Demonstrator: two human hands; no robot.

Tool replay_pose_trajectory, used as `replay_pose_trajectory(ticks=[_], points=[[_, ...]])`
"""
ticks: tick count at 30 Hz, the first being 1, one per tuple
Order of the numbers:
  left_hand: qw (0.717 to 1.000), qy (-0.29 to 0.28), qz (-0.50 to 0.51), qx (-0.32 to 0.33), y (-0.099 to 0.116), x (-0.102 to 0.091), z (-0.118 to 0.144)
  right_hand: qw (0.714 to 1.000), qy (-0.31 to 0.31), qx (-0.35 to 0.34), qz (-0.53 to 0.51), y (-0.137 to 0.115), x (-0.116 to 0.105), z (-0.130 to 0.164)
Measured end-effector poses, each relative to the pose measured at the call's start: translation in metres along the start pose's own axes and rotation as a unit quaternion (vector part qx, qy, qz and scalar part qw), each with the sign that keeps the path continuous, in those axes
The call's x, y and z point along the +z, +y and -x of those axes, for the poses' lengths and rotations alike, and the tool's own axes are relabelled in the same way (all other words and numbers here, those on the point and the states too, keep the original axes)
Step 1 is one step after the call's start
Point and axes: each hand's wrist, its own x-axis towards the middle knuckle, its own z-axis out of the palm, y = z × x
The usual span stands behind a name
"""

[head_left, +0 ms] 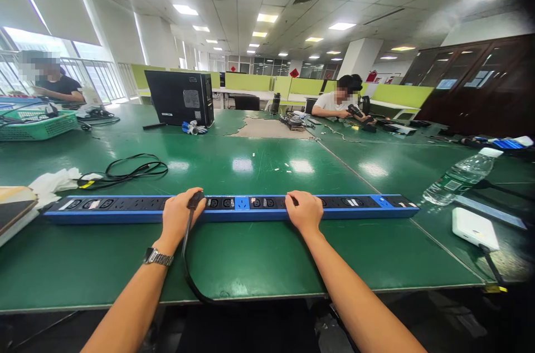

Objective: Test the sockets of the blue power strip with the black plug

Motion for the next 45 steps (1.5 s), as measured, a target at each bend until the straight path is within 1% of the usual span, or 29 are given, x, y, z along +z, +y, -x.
replay_pose_trajectory(ticks=[3, 6, 9, 12, 15, 17, 21, 23, 30, 34, 38, 45], points=[[1.0, 0.004, -0.014, -0.009, 0.0013, 0.0006, 0.0008, 1.0, 0.001, -0.002, -0.001, -0.0005, -0.0006, -0.0001], [0.998, 0.016, -0.045, -0.052, 0.0046, 0.0009, 0.0012, 1.0, 0.001, -0.001, -0.003, -0.0007, -0.0005, -0.0002], [0.996, 0.017, -0.029, -0.081, 0.0049, 0.0, 0.0008, 1.0, 0.002, 0.003, -0.005, -0.0004, 0.0, -0.0002], [0.997, 0.021, -0.001, -0.078, 0.0027, -0.0007, 0.0002, 1.0, 0.0, 0.006, -0.006, -0.0001, 0.0003, -0.0001], [0.998, 0.024, 0.008, -0.062, 0.0019, -0.0007, -0.0001, 1.0, 0.001, 0.006, -0.006, -0.0002, 0.0003, 0.0], [0.998, 0.025, 0.011, -0.063, 0.003, -0.0011, 0.0001, 1.0, 0.005, 0.005, -0.006, -0.0004, 0.0002, 0.0002], [0.991, 0.043, 0.015, -0.122, 0.0062, -0.0024, 0.0012, 1.0, 0.008, 0.002, -0.007, -0.0003, 0.0, 0.0006], [0.99, 0.052, 0.011, -0.132, 0.0066, -0.0024, 0.0017, 1.0, 0.005, 0.002, -0.008, -0.0002, -0.0001, 0.0006], [0.995, 0.06, -0.001, -0.083, 0.0017, 0.0022, 0.0016, 1.0, 0.007, 0.002, -0.011, 0.0002, 0.0008, 0.0], [0.995, 0.061, 0.007, -0.084, -0.0008, 0.0027, 0.0013, 1.0, 0.006, 0.005, -0.01, 0.0008, 0.0013, -0.0001], [0.994, 0.069, 0.043, -0.073, -0.0008, 0.0011, 0.0016, 1.0, 0.002, 0.002, -0.005, 0.0011, 0.001, -0.0002], [0.996, 0.044, 0.055, -0.055, -0.0005, -0.0009, 0.0021, 1.0, 0.006, 0.002, -0.008, 0.0, 0.0004, -0.0003]])
